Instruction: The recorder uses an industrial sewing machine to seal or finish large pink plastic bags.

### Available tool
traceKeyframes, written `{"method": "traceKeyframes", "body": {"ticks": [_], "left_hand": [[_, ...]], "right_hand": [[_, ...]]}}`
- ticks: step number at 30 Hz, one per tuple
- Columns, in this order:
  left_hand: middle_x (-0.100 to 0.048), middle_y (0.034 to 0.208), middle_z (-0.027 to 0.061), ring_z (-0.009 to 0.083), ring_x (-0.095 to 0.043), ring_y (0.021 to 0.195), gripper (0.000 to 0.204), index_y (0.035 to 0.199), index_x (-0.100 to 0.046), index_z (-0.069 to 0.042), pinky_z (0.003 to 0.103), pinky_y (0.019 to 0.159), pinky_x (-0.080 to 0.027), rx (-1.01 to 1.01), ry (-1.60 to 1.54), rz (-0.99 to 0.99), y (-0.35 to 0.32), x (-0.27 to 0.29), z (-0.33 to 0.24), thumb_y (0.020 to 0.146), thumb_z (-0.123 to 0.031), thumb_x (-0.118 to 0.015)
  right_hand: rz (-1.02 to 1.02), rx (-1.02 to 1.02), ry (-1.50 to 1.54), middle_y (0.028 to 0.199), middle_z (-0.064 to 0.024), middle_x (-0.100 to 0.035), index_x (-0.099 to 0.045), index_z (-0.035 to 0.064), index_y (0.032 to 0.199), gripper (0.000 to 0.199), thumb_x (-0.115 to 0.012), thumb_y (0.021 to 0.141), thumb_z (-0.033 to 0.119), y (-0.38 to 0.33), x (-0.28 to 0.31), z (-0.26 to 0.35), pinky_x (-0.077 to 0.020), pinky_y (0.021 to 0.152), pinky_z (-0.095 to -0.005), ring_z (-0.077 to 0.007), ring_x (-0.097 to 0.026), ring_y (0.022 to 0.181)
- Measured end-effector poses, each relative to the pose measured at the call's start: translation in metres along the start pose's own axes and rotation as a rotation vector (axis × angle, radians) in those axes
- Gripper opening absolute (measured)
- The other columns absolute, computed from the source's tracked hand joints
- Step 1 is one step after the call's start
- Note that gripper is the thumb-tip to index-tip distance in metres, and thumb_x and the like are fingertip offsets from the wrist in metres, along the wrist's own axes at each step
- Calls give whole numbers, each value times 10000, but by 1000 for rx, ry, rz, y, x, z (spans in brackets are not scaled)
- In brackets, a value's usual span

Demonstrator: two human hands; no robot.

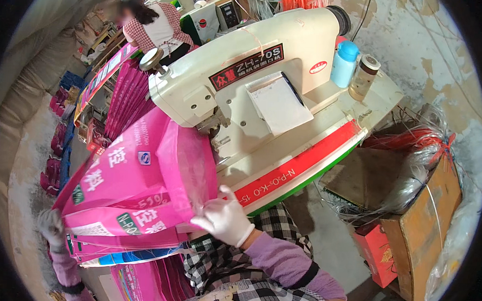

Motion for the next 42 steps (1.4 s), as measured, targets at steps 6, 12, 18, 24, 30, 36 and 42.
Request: {"method": "traceKeyframes", "body": {"ticks": [6,12,18,24,30,36,42], "left_hand": [[-447,562,124,311,-471,505,284,625,-488,-34,419,510,-352,15,66,-109,-36,4,-4,903,-11,-543],[-651,742,172,356,-632,647,286,838,-710,-32,432,574,-458,433,-39,421,-44,-120,49,911,-299,-638],[-648,1106,139,279,-630,922,338,1292,-530,-7,332,846,-500,204,-817,41,154,-201,-225,976,-125,-522],[-432,1419,266,366,-458,1300,433,1397,-481,-88,373,1080,-371,697,-1514,172,97,-318,-292,980,-200,-499],[-257,1512,297,449,-327,1377,494,1346,-510,-13,458,1140,-288,430,-935,359,94,-266,-337,906,-220,-599],[-514,1293,229,385,-495,1220,347,1148,-609,-49,474,957,-429,33,-946,346,17,-132,-316,840,-203,-660],[-646,962,108,324,-624,902,569,1264,-542,-73,513,875,-413,351,-156,659,-95,-162,-47,727,-184,-693]], "right_hand": [[22,1,-87,842,-37,-701,-673,42,1084,364,-604,925,362,-12,-26,22,-277,1087,-566,-232,-680,950],[327,-92,398,1069,-126,-693,-748,25,1009,365,-547,962,327,-25,-11,38,-167,1144,-542,-256,-354,1380],[470,-100,453,1016,-138,-673,-686,5,957,296,-533,957,257,-40,-31,32,-482,884,-403,-332,-588,1013],[347,-248,206,687,-146,-547,-593,50,737,285,-519,953,221,-55,-13,1,-454,602,-418,-327,-571,688],[388,-67,224,639,-112,-530,-562,20,617,359,-556,924,205,-19,3,46,-458,594,-416,-298,-567,691],[366,-432,414,852,-165,-634,-630,-4,849,221,-596,904,207,-64,4,-36,-507,711,-413,-358,-622,803],[243,-535,314,873,-191,-670,-689,18,1022,376,-709,849,351,-4,-14,-51,-512,661,-393,-335,-652,770]]}}
Point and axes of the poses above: each hand's wrist, its own y-axis towards the middle knuckle, its own x-axis out of the back of the hand, z = x × y, the point moved 5 cm from there along y, towards the middle knuckle
